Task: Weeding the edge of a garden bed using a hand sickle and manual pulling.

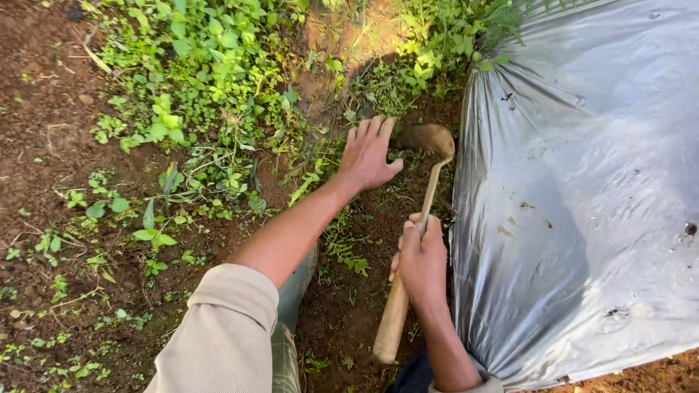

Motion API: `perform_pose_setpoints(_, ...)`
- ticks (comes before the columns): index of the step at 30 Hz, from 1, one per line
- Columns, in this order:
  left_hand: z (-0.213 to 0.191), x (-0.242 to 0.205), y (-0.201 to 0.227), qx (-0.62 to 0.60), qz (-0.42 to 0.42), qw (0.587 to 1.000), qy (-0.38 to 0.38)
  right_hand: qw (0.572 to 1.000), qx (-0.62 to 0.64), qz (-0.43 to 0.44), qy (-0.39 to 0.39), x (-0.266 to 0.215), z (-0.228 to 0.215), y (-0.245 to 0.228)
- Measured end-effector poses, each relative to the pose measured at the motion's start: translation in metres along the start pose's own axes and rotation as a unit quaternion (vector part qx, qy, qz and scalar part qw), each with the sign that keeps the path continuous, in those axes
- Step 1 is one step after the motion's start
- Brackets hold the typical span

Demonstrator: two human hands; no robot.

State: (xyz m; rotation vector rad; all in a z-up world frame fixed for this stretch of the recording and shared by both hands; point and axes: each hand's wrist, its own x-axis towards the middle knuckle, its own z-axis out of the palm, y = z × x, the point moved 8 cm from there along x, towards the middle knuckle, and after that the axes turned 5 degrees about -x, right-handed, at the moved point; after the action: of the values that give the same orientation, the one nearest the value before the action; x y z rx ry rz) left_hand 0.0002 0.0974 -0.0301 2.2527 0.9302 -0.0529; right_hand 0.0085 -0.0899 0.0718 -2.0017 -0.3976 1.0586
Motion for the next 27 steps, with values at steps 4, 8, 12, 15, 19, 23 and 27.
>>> perform_pose_setpoints(4, 0.011, 0.013, -0.007, 0.008, 0.032, 0.999, 0.019, 0.998, 0.007, -0.047, 0.028, 0.008, -0.007, -0.012)
perform_pose_setpoints(8, 0.006, 0.02, 0.014, -0.01, 0.053, 0.998, 0.019, 0.992, 0.0, -0.106, 0.071, 0.018, -0.018, -0.024)
perform_pose_setpoints(12, 0.033, 0.042, 0.013, 0.049, 0.043, 0.998, 0.012, 0.989, 0.006, -0.108, 0.096, 0.025, -0.024, -0.021)
perform_pose_setpoints(15, 0.072, 0.07, -0.008, 0.081, 0.071, 0.994, 0.02, 0.987, 0.021, -0.112, 0.114, 0.028, -0.03, -0.021)
perform_pose_setpoints(19, 0.121, 0.088, -0.033, 0.016, 0.065, 0.998, 0.004, 0.986, 0.033, -0.109, 0.121, 0.033, -0.033, -0.018)
perform_pose_setpoints(23, 0.085, 0.062, -0.029, -0.033, 0.067, 0.997, 0.03, 0.986, 0.04, -0.107, 0.12, 0.034, -0.033, -0.014)
perform_pose_setpoints(27, 0.056, 0.048, -0.05, -0.096, 0.041, 0.993, 0.052, 0.987, 0.037, -0.099, 0.119, 0.032, -0.033, -0.013)
